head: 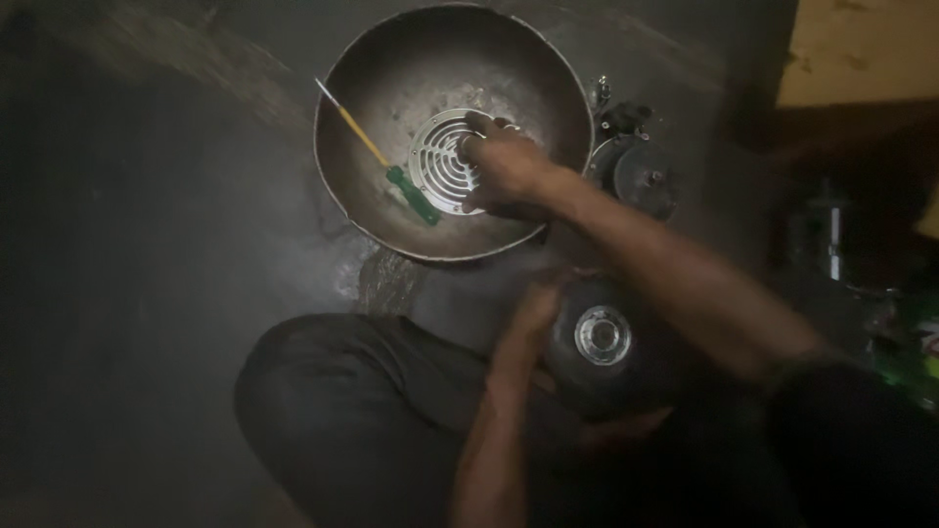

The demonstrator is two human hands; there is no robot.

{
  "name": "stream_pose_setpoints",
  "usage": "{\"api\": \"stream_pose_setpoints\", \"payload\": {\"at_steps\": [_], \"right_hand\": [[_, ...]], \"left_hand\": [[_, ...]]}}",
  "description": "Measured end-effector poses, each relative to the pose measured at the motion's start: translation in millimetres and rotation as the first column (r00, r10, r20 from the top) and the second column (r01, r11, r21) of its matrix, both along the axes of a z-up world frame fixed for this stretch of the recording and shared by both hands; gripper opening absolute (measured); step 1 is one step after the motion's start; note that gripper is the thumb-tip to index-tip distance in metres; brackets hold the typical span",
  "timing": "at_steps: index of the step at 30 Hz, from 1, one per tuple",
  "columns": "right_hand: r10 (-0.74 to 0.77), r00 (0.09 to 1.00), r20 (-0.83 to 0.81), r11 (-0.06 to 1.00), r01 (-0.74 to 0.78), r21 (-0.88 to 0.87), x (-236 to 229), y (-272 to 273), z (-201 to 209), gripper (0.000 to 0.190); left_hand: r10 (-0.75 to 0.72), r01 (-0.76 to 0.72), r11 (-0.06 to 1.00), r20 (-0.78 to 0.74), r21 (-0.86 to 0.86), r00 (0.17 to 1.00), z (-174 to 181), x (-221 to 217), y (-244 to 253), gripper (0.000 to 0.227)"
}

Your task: The person sits on the floor and disassembles a small electric motor, removing the end cap and rotor. They then use a screwdriver to adjust the fan blades on the stator assembly before reassembling the motor components.

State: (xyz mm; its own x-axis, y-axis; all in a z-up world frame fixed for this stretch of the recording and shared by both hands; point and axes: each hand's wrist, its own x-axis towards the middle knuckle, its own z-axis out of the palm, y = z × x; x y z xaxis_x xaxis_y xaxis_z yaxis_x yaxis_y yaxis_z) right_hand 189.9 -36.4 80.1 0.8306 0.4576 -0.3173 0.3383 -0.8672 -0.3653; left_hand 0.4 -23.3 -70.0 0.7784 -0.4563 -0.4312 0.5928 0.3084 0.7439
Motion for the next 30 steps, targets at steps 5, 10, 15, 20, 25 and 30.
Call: {"api": "stream_pose_setpoints", "payload": {"at_steps": [5, 10, 15, 20, 25, 30], "right_hand": [[0.066, 0.995, 0.073, 0.997, -0.063, -0.046, 2.4, -0.7, 0.1, 0.054], [-0.089, 0.994, 0.066, 0.992, 0.083, 0.092, -1.7, -24.5, 40.6, 0.052], [-0.334, 0.941, -0.048, 0.880, 0.329, 0.343, -64.8, -74.6, 121.8, 0.075], [-0.140, 0.958, 0.250, 0.885, 0.007, 0.465, -165.6, -113.9, 136.0, 0.059], [-0.299, 0.920, 0.255, 0.939, 0.237, 0.248, -245.1, -131.9, 74.6, 0.066], [-0.609, 0.730, -0.310, 0.550, 0.670, 0.498, -276.8, -140.2, 43.6, 0.048]], "left_hand": [[-0.030, -0.023, 0.984, -0.291, -0.177, 0.956, 48.7, 6.0, 14.9, 0.034], [-0.016, -0.001, 0.993, -0.147, -0.118, 0.989, 61.5, 0.2, 26.2, 0.039], [-0.033, -0.032, 0.947, -0.196, -0.321, 0.980, 61.1, 9.5, 19.1, 0.044], [-0.046, -0.048, 0.968, -0.363, -0.245, 0.931, 91.6, 10.2, 31.9, 0.072], [-0.192, 0.004, 0.915, -0.429, -0.403, 0.883, 92.6, 10.9, 30.3, 0.099], [-0.173, 0.142, 0.985, -0.466, -0.101, 0.868, 99.8, 16.8, 35.2, 0.105]]}}
